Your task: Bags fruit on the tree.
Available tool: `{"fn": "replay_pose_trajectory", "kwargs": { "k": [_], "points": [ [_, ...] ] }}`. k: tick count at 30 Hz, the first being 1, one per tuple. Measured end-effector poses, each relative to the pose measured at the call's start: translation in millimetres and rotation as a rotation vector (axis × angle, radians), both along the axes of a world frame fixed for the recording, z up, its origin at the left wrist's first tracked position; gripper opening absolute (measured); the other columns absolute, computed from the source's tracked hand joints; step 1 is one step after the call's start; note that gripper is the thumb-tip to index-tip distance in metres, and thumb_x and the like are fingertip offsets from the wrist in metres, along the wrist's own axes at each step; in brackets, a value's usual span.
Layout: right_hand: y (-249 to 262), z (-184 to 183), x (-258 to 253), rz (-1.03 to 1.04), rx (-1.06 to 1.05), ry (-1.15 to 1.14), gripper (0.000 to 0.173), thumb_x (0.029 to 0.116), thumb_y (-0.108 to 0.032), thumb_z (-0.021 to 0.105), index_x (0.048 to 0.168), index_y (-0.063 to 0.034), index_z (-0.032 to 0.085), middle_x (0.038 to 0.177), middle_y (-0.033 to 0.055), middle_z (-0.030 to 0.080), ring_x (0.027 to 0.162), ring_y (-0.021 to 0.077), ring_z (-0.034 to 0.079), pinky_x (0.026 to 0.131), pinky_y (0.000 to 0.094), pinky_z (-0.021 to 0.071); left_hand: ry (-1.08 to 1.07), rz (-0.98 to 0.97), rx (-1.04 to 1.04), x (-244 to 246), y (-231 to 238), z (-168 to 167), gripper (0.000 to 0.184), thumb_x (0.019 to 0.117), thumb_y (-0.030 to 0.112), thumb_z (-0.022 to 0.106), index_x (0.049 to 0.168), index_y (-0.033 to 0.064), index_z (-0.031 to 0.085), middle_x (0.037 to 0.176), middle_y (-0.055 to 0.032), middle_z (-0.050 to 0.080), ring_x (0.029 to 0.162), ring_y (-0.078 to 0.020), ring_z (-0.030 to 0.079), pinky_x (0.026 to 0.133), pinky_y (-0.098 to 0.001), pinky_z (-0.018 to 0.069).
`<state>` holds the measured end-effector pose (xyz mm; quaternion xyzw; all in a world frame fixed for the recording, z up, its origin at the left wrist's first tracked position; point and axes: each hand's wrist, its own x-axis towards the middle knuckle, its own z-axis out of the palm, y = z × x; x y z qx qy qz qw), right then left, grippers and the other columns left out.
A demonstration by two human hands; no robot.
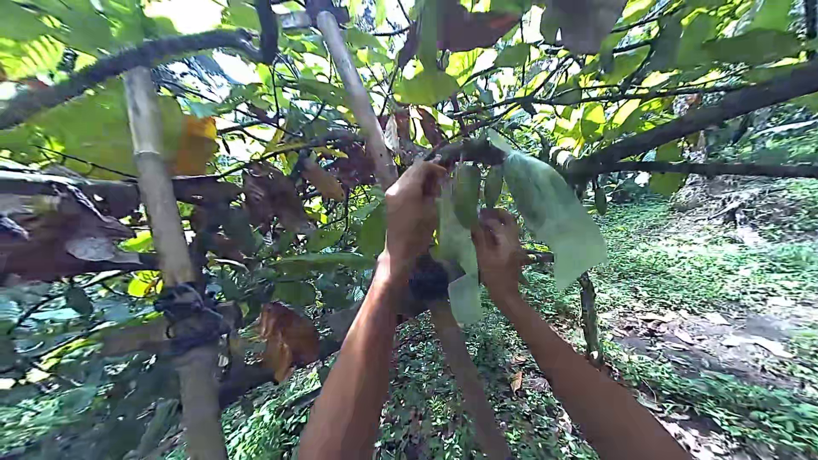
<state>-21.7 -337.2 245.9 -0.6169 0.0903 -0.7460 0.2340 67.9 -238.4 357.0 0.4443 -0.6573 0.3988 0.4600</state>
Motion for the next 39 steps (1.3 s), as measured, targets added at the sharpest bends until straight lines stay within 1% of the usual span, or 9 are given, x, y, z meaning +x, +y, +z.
{"fn": "replay_pose_trajectory", "kwargs": {
  "k": [6, 10, 12, 17, 23, 26, 29, 34, 39],
  "points": [
    [32.2, 15.8, 18.4, -0.067, -0.039, 0.037, 0.026, 0.0993, -0.014, 0.064, 0.102, 0.0114, 0.07, 0.14, 0.0272, 0.052, 0.125, 0.0344, 0.057, 0.102, 0.0434, 0.0514, -0.132, 0.073, 0.158, 7.5, 10.9, 41.9, 0.019, 0.1004, 0.004, 0.056, 0.113, -0.0023, 0.07, 0.112, -0.0169, 0.071, 0.1, -0.0239, 0.069, 0.093, -0.0399, 0.055],
    [23.9, 34.2, -30.2, -0.189, -0.081, 0.41, 0.033, 0.0933, -0.001, 0.065, 0.123, 0.012, 0.061, 0.145, 0.0284, 0.049, 0.118, 0.0402, 0.062, 0.096, 0.0512, 0.0535, -0.259, 0.116, 0.211, 26.6, 18.0, 48.7, 0.017, 0.0991, 0.0, 0.056, 0.108, -0.0039, 0.07, 0.108, -0.0196, 0.071, 0.097, -0.0297, 0.07, 0.092, -0.0443, 0.0551],
    [17.2, 55.3, -46.8, -0.3, -0.137, 0.579, 0.031, 0.0935, 0.004, 0.062, 0.123, 0.0129, 0.061, 0.137, 0.0298, 0.055, 0.112, 0.0442, 0.064, 0.093, 0.0566, 0.0545, -0.291, 0.09, 0.222, 36.5, 18.5, 44.4, 0.016, 0.0981, -0.003, 0.057, 0.107, -0.0049, 0.07, 0.107, -0.0193, 0.07, 0.096, -0.0286, 0.07, 0.09, -0.0422, 0.0561],
    [-5.4, 117.8, -76.7, -0.417, -0.41, 0.965, 0.014, 0.0963, 0.004, 0.059, 0.102, 0.01, 0.07, 0.108, 0.0269, 0.068, 0.106, 0.0429, 0.066, 0.096, 0.0565, 0.0506, -0.34, -0.045, 0.22, 45.5, 2.0, 34.6, 0.014, 0.0961, -0.006, 0.057, 0.1, -0.0043, 0.07, 0.113, -0.0179, 0.069, 0.102, -0.0244, 0.069, 0.093, -0.0374, 0.0563],
    [22.6, 178.6, -91.3, -0.506, -0.17, 1.191, 0.019, 0.1015, -0.01, 0.06, 0.107, 0.0041, 0.072, 0.106, 0.0238, 0.07, 0.104, 0.04, 0.067, 0.094, 0.059, 0.0494, -0.292, -0.019, 0.279, 30.6, -16.2, 37.3, 0.012, 0.0961, -0.004, 0.059, 0.102, -0.0061, 0.069, 0.118, -0.0215, 0.066, 0.108, -0.0322, 0.068, 0.096, -0.0447, 0.0544],
    [19.5, 178.9, -81.1, -0.655, -0.231, 1.227, 0.018, 0.0994, -0.013, 0.062, 0.104, 0.0004, 0.073, 0.11, 0.0263, 0.068, 0.109, 0.047, 0.064, 0.088, 0.0676, 0.0502, -0.221, 0.026, 0.273, 26.7, -23.5, 30.7, 0.013, 0.0961, -0.003, 0.06, 0.103, -0.0058, 0.071, 0.116, -0.0214, 0.065, 0.102, -0.0314, 0.068, 0.093, -0.0439, 0.0559],
    [18.2, 164.7, -76.5, -0.724, -0.228, 1.11, 0.018, 0.0993, -0.012, 0.06, 0.106, -0.0006, 0.073, 0.128, 0.0246, 0.06, 0.12, 0.046, 0.058, 0.087, 0.0656, 0.0509, -0.035, 0.165, 0.248, 17.1, -29.4, 15.6, 0.016, 0.0973, 0.0, 0.059, 0.108, -0.0049, 0.07, 0.121, -0.0218, 0.063, 0.103, -0.0331, 0.068, 0.092, -0.0459, 0.0563],
    [0.2, 160.9, -88.5, -0.468, -0.206, 0.824, 0.028, 0.1021, -0.018, 0.056, 0.102, 0.0064, 0.07, 0.117, 0.0271, 0.061, 0.107, 0.043, 0.062, 0.087, 0.0625, 0.0491, 0.185, 0.198, 0.113, 7.2, -51.7, -3.6, 0.022, 0.1009, 0.006, 0.056, 0.112, -0.0059, 0.07, 0.123, -0.0249, 0.063, 0.104, -0.0357, 0.068, 0.092, -0.0471, 0.0561],
    [0.5, 165.5, -115.9, -0.235, -0.158, 0.708, 0.028, 0.1046, -0.023, 0.059, 0.108, 0.0032, 0.067, 0.111, 0.0196, 0.064, 0.099, 0.0276, 0.062, 0.089, 0.0497, 0.0479, 0.389, -0.041, -0.097, -10.9, -66.2, -5.7, 0.023, 0.101, 0.01, 0.059, 0.112, -0.0059, 0.071, 0.118, -0.022, 0.067, 0.106, -0.0284, 0.067, 0.096, -0.0381, 0.053]
  ]
}}
